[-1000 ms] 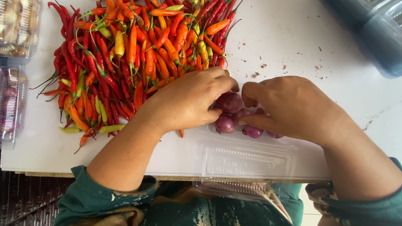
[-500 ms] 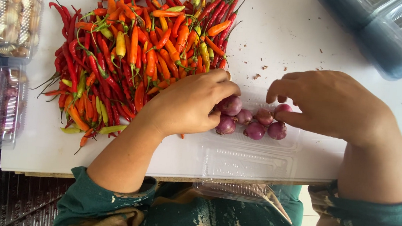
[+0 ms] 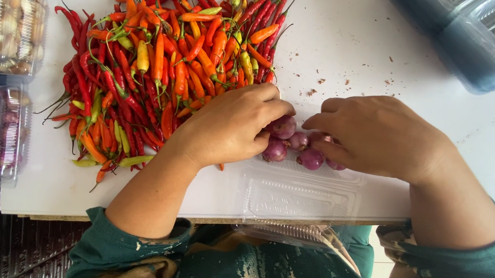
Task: The person sorts shallots and chilies by hand on a white table and places the shallots into individual plastic containers, then stacks the filled containers.
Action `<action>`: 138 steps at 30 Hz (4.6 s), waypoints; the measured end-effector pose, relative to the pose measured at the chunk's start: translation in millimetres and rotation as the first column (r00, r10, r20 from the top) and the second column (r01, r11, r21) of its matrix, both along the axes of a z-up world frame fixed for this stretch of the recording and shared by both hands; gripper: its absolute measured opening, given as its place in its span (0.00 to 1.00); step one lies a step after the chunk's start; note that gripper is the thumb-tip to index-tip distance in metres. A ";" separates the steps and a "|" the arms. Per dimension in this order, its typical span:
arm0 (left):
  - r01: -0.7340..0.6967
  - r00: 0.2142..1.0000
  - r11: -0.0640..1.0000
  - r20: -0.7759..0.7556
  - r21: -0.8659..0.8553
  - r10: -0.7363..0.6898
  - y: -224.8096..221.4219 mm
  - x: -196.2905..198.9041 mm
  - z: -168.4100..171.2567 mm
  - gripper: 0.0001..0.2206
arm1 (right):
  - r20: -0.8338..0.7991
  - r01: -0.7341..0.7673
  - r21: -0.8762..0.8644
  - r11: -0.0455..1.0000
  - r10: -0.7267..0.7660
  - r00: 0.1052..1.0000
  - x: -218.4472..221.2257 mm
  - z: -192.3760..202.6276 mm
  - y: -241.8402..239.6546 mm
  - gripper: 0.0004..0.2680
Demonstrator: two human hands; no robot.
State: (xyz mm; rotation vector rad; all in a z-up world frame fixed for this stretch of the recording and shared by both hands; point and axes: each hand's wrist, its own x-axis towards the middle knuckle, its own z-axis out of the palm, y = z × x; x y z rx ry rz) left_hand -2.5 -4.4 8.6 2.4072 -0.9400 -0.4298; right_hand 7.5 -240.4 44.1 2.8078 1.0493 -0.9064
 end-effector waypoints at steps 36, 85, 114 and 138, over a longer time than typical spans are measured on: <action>-0.005 0.998 0.993 -0.067 0.118 0.013 -4.9 -8.1 13.6 0.22 | 0.051 0.023 -0.090 0.996 -0.018 0.999 0.1 -5.9 -1.6 0.22; 0.111 0.949 0.946 -0.315 0.305 -0.010 -18.9 -27.7 32.8 0.24 | 0.124 0.452 -0.132 0.882 -0.437 0.891 43.8 -19.0 -40.3 0.13; -0.341 0.866 0.925 -0.439 -0.169 0.239 -14.0 -17.0 44.6 0.53 | -0.568 0.748 0.266 0.608 -0.529 0.631 66.4 -8.1 -89.1 0.39; -0.161 0.863 0.987 -0.488 -0.022 0.130 -21.8 -22.8 33.7 0.52 | -0.557 0.581 0.155 0.799 -0.415 0.719 80.1 -45.6 -95.2 0.12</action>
